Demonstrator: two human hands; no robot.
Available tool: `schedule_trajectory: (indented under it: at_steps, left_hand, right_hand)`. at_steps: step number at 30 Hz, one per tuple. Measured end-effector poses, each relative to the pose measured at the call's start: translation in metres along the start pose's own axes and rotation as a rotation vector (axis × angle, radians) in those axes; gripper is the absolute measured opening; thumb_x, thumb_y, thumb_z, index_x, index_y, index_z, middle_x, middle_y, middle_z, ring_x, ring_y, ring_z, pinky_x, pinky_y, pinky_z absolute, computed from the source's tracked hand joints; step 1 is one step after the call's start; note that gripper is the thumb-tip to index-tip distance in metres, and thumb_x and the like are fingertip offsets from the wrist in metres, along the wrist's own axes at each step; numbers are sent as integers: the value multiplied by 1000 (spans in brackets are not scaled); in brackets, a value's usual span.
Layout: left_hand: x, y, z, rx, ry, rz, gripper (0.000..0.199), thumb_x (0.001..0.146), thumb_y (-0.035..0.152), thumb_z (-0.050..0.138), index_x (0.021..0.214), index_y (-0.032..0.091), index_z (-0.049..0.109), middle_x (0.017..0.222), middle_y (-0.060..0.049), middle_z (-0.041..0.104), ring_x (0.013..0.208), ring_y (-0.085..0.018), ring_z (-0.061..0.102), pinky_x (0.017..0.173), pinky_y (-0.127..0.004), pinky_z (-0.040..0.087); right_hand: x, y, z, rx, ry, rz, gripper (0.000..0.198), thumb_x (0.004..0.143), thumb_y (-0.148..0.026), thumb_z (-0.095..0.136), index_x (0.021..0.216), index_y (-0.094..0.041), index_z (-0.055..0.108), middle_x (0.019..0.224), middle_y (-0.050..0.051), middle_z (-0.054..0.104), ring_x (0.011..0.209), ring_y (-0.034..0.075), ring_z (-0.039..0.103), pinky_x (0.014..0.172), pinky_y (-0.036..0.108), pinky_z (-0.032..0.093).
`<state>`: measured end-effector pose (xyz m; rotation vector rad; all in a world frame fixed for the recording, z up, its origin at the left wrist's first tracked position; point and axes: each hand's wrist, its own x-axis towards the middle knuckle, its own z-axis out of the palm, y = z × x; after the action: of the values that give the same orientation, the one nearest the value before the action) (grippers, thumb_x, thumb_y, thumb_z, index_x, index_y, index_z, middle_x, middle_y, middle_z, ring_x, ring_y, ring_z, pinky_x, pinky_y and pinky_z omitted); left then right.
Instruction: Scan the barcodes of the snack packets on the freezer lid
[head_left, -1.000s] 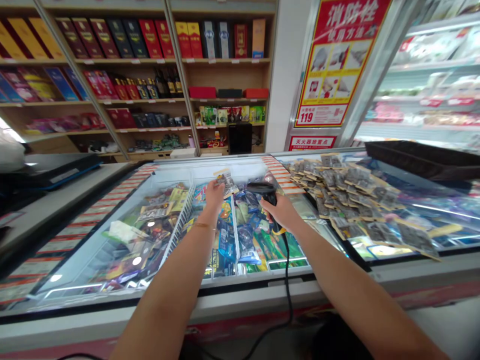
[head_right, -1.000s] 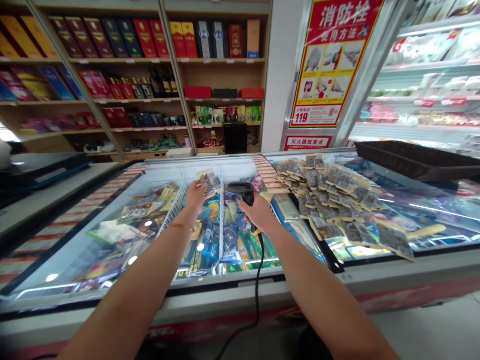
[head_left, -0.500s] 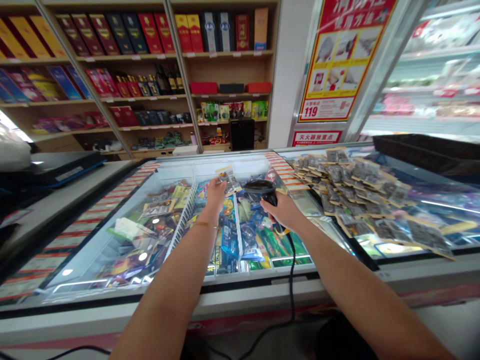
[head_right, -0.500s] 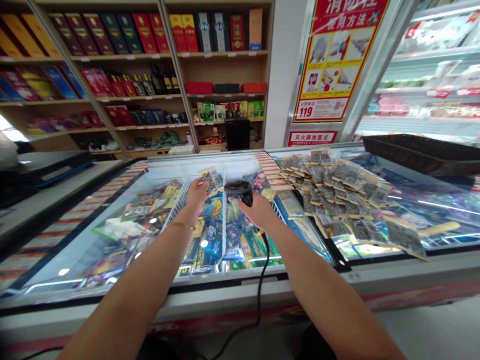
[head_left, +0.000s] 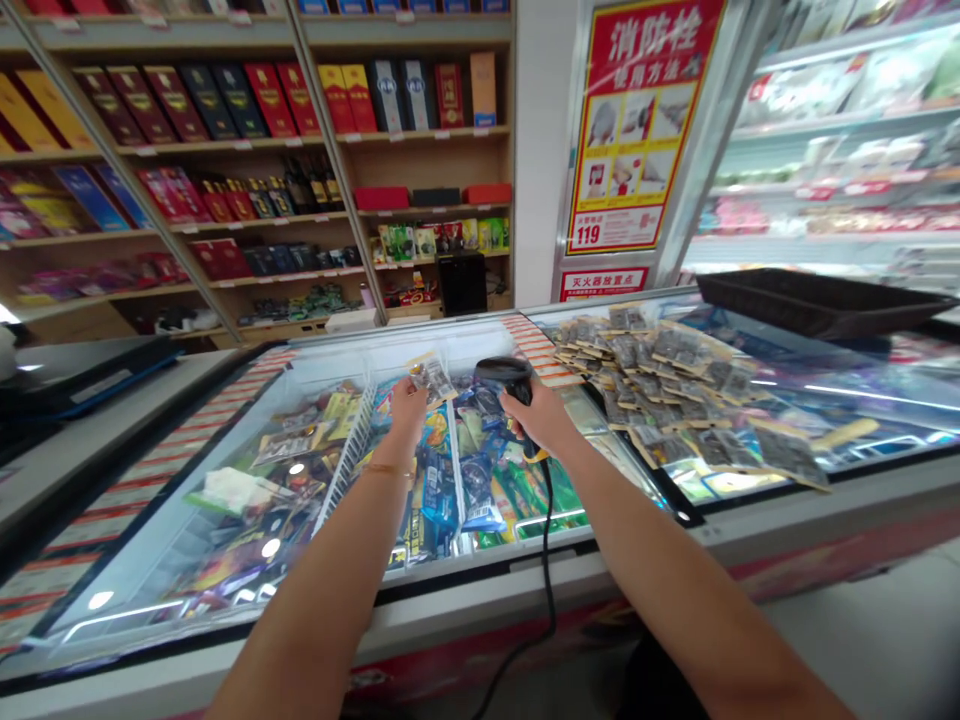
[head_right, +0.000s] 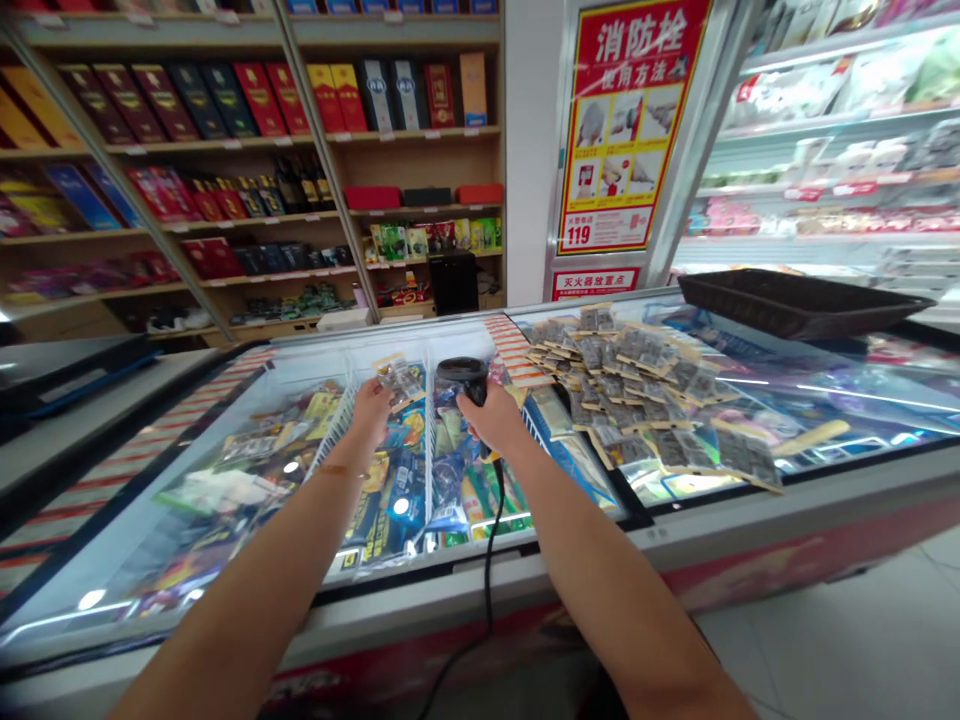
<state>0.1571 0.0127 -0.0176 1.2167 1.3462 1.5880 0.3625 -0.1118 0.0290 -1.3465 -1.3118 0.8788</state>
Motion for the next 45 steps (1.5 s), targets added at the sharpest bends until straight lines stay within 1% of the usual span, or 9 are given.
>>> schedule_trajectory:
  at_steps: [6, 11, 15, 20, 26, 30, 34, 40, 45]
  left_hand:
    - [0, 34, 46, -43, -50, -46, 48, 67, 12, 77, 108, 23, 56, 84, 0, 66, 72, -14, 67, 71, -32, 59]
    - [8, 79, 139, -18, -217, -6, 28, 70, 14, 80, 92, 16, 63, 85, -3, 70, 77, -16, 70, 73, -34, 62]
    - [6, 99, 223, 42, -312, 31, 21, 71, 13, 80, 89, 13, 69, 85, -6, 72, 77, -17, 71, 73, -31, 61]
    - [1, 101, 294, 175, -354, 87, 19, 71, 16, 81, 88, 13, 73, 87, -8, 74, 78, -20, 73, 73, -31, 58]
    - [0, 97, 312, 354, -400, 194, 24, 73, 20, 79, 96, 16, 77, 103, -11, 77, 104, -26, 72, 92, -34, 53]
    - [7, 96, 287, 423, -421, 240, 27, 79, 23, 73, 105, 18, 76, 105, -9, 78, 99, -23, 71, 89, -32, 53]
    - [24, 86, 223, 504, -387, 231, 23, 78, 19, 71, 101, 17, 77, 102, -9, 78, 92, -22, 72, 85, -31, 54]
    - [50, 55, 70, 653, -285, 116, 25, 73, 23, 74, 97, 16, 76, 92, -9, 78, 82, -22, 73, 78, -32, 57]
    - [70, 53, -71, 811, -233, 38, 30, 62, 17, 73, 92, 16, 75, 91, -9, 78, 80, -23, 73, 71, -29, 56]
  right_hand:
    - [4, -5, -62, 20, 92, -17, 21, 85, -35, 67, 80, -22, 52, 56, -2, 60, 40, 14, 55, 41, 24, 44]
    - [-6, -9, -140, -24, 226, 1, 20, 86, -35, 68, 83, -21, 54, 53, -2, 59, 39, 14, 54, 41, 24, 44]
    - [-11, -5, -182, -14, 319, 7, 20, 84, -36, 69, 85, -21, 56, 62, 0, 63, 42, 14, 57, 40, 25, 46]
    - [-15, 5, -205, -5, 367, 16, 25, 82, -40, 70, 89, -20, 58, 67, 1, 65, 44, 14, 58, 40, 26, 48]
    - [-13, 8, -205, -1, 383, 38, 26, 80, -41, 71, 88, -19, 58, 66, 1, 65, 43, 14, 57, 39, 26, 47]
    - [-8, 6, -189, 0, 357, 11, 24, 82, -40, 69, 89, -20, 58, 65, 1, 64, 45, 15, 58, 40, 26, 47]
    - [-1, 2, -157, 10, 279, -4, 22, 83, -41, 67, 86, -22, 56, 60, 0, 62, 42, 14, 55, 40, 26, 46]
    - [8, -12, -86, -13, 170, -30, 24, 84, -39, 68, 80, -22, 52, 51, -3, 58, 38, 13, 53, 39, 24, 42]
    - [15, -15, -25, 68, 68, -51, 27, 82, -39, 70, 77, -21, 51, 56, -3, 58, 39, 12, 54, 39, 23, 42]
